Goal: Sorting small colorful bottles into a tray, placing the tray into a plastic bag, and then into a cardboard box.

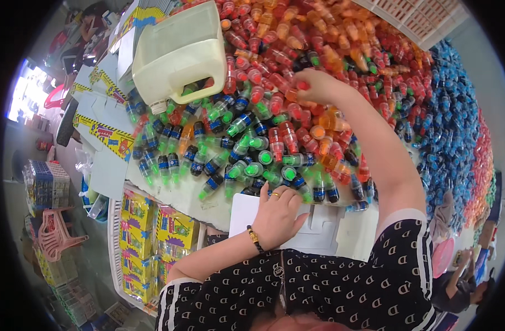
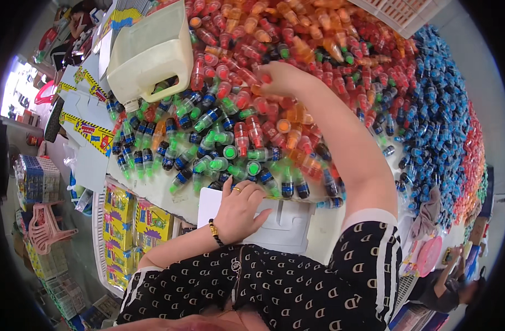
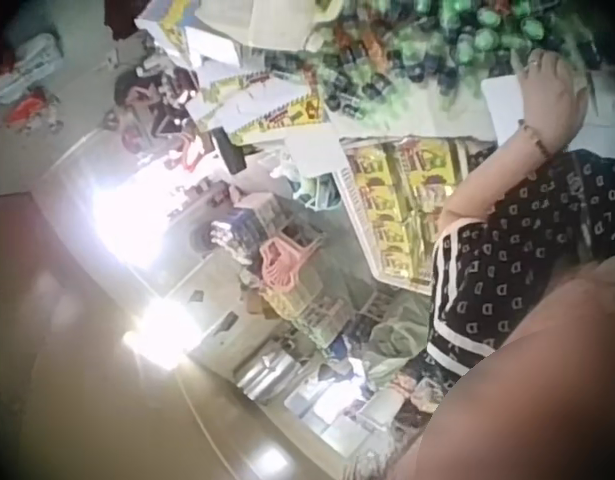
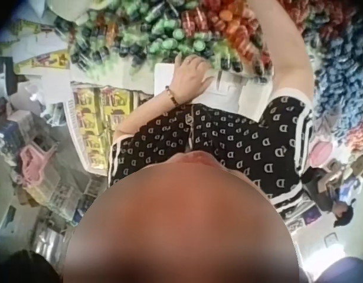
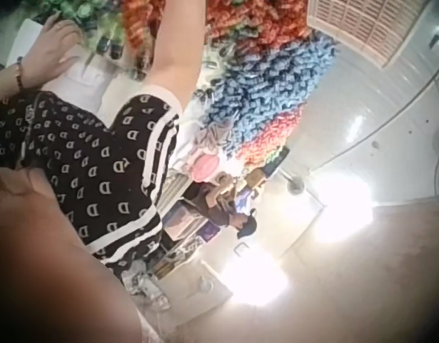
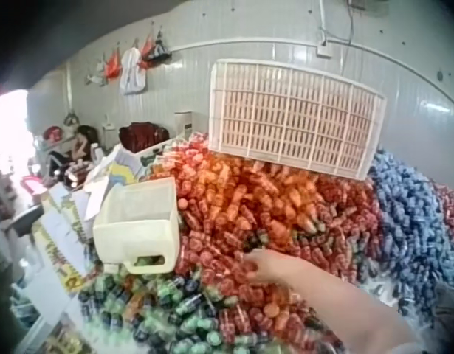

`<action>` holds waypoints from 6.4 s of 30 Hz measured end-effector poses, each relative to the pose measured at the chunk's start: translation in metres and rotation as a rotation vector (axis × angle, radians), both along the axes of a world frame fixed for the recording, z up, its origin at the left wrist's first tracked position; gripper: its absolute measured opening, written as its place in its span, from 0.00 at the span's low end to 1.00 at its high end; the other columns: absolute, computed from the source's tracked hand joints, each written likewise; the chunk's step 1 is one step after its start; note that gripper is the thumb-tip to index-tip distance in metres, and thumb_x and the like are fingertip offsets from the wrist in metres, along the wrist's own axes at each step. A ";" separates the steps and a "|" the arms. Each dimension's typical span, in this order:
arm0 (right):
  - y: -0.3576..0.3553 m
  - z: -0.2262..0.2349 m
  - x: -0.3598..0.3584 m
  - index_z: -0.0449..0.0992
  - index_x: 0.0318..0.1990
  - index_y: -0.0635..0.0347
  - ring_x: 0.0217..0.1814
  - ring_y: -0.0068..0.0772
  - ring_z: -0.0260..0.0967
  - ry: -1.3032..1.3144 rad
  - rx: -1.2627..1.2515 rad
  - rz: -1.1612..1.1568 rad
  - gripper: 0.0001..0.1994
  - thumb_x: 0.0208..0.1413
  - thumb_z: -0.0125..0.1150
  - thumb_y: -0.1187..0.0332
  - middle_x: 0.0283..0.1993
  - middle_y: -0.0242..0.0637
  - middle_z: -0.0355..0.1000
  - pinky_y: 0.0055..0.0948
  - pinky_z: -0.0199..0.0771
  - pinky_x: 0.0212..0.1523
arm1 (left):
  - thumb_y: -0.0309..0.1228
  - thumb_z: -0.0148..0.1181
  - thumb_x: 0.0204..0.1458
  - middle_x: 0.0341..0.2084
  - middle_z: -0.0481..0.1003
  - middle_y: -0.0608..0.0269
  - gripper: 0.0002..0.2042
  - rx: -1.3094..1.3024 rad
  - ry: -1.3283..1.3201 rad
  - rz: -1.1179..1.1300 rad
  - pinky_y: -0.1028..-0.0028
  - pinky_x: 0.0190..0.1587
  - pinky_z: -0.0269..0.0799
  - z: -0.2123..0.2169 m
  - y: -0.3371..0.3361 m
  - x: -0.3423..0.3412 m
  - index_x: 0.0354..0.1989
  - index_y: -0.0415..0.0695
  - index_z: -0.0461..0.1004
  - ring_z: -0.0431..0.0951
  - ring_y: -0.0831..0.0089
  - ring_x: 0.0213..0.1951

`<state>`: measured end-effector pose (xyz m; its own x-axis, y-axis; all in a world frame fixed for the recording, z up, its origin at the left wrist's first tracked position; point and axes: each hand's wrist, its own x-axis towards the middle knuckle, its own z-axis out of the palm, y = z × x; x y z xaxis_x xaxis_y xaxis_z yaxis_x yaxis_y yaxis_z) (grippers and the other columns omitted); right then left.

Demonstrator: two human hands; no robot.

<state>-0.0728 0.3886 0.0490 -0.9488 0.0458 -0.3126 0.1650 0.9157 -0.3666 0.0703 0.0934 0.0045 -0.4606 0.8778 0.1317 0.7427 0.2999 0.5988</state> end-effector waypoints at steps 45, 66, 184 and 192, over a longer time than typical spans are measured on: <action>-0.149 -0.052 0.370 0.71 0.56 0.56 0.59 0.48 0.64 0.651 -0.231 -0.167 0.24 0.49 0.62 0.73 0.58 0.42 0.67 0.41 0.63 0.61 | 0.41 0.59 0.53 0.46 0.72 0.60 0.16 0.030 0.154 -0.085 0.50 0.60 0.53 0.006 -0.037 0.054 0.45 0.45 0.73 0.69 0.59 0.52; -0.311 0.115 0.329 0.76 0.40 0.60 0.40 0.44 0.69 0.461 -1.588 1.165 0.09 0.53 0.64 0.68 0.37 0.40 0.72 0.39 0.70 0.41 | 0.30 0.63 0.50 0.42 0.75 0.58 0.13 0.097 0.254 0.005 0.66 0.48 0.71 0.041 -0.036 -0.073 0.45 0.43 0.75 0.74 0.57 0.45; -0.185 -0.054 0.427 0.77 0.45 0.54 0.33 0.38 0.67 0.692 -0.310 0.049 0.20 0.41 0.70 0.73 0.33 0.33 0.69 0.32 0.69 0.33 | 0.31 0.64 0.47 0.39 0.74 0.53 0.14 -0.123 -0.037 -0.564 0.63 0.46 0.71 0.020 -0.048 0.109 0.39 0.40 0.69 0.74 0.55 0.42; -0.195 -0.045 0.417 0.76 0.46 0.56 0.32 0.38 0.67 0.735 -0.483 0.080 0.22 0.39 0.72 0.73 0.33 0.33 0.71 0.32 0.69 0.34 | 0.27 0.57 0.51 0.44 0.74 0.48 0.17 -0.096 -0.281 -0.485 0.59 0.49 0.69 0.018 -0.059 0.103 0.49 0.37 0.68 0.73 0.48 0.47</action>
<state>0.3445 0.1936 0.0035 -0.9123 -0.0087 0.4095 -0.3224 0.6318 -0.7049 0.1736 0.0340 0.0222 -0.0072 0.9996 -0.0286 0.6248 0.0269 0.7803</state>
